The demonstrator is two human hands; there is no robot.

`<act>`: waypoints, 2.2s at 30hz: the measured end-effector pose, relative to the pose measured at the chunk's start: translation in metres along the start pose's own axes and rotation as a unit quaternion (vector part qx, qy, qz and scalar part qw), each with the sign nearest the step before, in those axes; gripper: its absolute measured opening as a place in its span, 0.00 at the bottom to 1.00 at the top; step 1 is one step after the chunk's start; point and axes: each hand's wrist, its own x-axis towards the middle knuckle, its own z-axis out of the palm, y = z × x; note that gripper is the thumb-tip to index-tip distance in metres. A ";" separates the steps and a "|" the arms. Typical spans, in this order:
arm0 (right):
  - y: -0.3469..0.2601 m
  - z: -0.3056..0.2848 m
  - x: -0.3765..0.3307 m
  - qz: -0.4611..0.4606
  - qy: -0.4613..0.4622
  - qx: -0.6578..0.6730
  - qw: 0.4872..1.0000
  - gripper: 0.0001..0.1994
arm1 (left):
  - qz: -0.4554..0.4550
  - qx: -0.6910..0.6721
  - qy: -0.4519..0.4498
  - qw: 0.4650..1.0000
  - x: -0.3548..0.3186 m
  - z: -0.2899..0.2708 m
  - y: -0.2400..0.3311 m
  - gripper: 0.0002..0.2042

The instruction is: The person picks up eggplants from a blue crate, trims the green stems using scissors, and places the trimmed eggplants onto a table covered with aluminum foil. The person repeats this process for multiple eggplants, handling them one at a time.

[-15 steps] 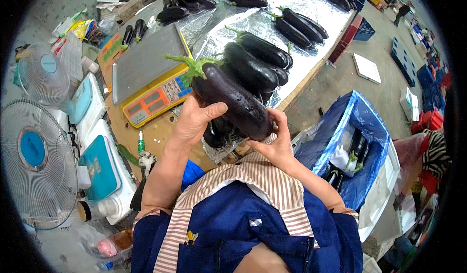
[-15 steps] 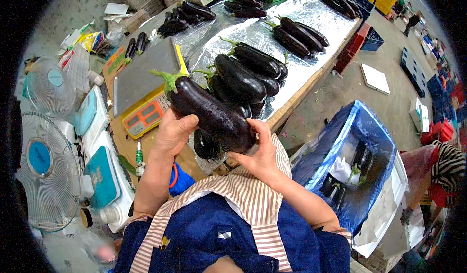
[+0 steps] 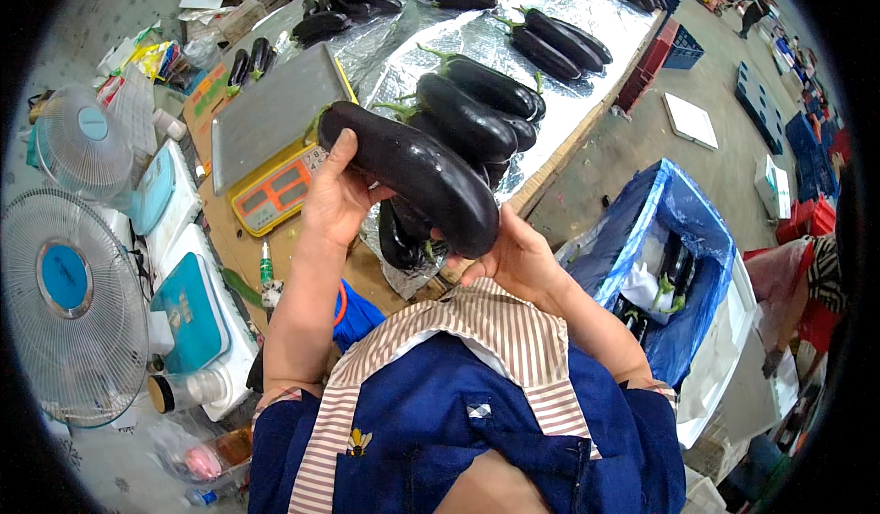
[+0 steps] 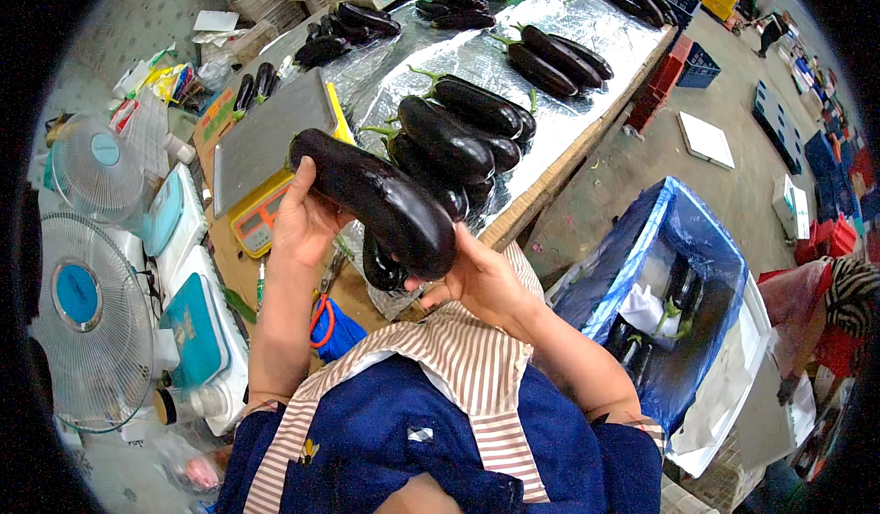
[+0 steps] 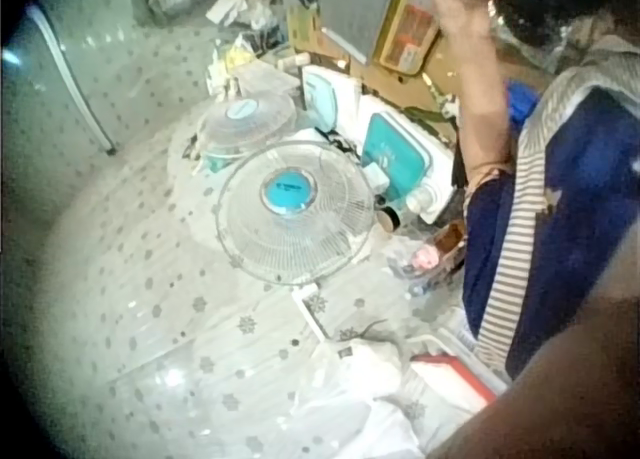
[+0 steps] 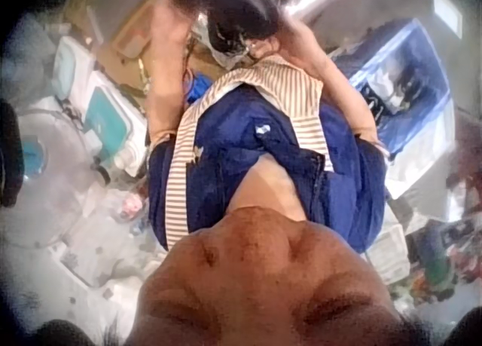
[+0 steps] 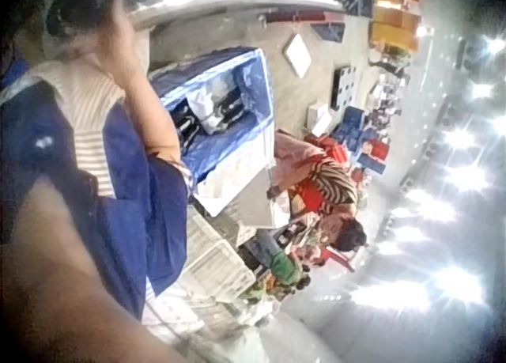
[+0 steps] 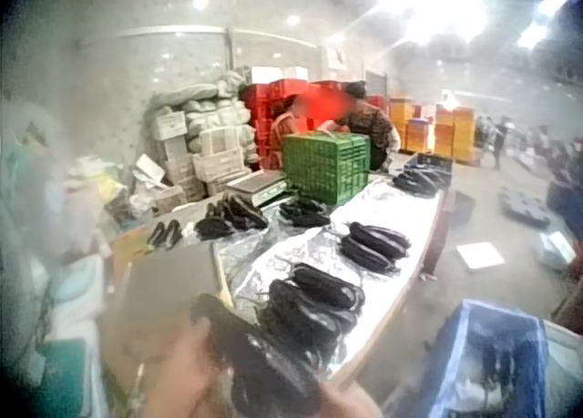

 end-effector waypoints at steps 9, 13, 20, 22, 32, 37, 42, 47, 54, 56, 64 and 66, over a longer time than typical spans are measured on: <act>-0.004 0.024 0.008 0.039 -0.064 0.076 0.994 0.30 | 0.012 -0.182 -0.096 0.978 0.008 0.001 -0.004 0.20; -0.006 0.027 0.011 0.042 -0.086 0.142 0.985 0.31 | 0.019 -0.190 -0.086 0.978 0.009 0.008 -0.006 0.19; -0.004 0.021 0.014 0.079 -0.050 0.084 0.992 0.32 | 0.048 -0.179 -0.013 0.983 0.014 0.004 -0.010 0.18; -0.004 0.021 0.014 0.075 -0.026 0.078 0.994 0.32 | 0.060 -0.165 0.008 0.984 0.014 0.003 -0.009 0.19; -0.001 0.016 0.014 0.072 0.067 0.083 0.992 0.34 | 0.279 0.140 0.028 0.950 -0.003 0.017 -0.006 0.23; -0.004 0.025 0.011 0.173 0.052 0.196 0.964 0.35 | 0.201 0.079 -0.095 0.972 -0.003 0.019 0.003 0.25; -0.004 0.023 0.010 0.194 0.020 0.193 0.962 0.42 | 0.125 0.052 -0.154 0.979 0.002 0.003 0.006 0.24; 0.000 0.020 0.011 0.204 0.019 0.163 0.965 0.48 | 0.063 0.033 -0.146 0.987 0.001 0.002 0.011 0.22; -0.001 0.010 0.012 0.109 0.093 0.037 0.989 0.41 | 0.076 0.060 -0.190 0.977 -0.001 0.009 0.011 0.23; 0.000 -0.001 0.010 0.078 0.085 0.012 0.993 0.38 | 0.082 0.117 -0.113 0.983 -0.002 0.010 0.009 0.23; 0.000 -0.003 0.008 0.107 0.024 0.094 0.990 0.33 | 0.031 0.034 -0.042 0.998 0.006 0.006 -0.002 0.22; 0.000 -0.004 0.008 0.110 -0.005 0.136 0.985 0.34 | 0.001 -0.002 -0.050 0.999 0.010 -0.001 -0.005 0.21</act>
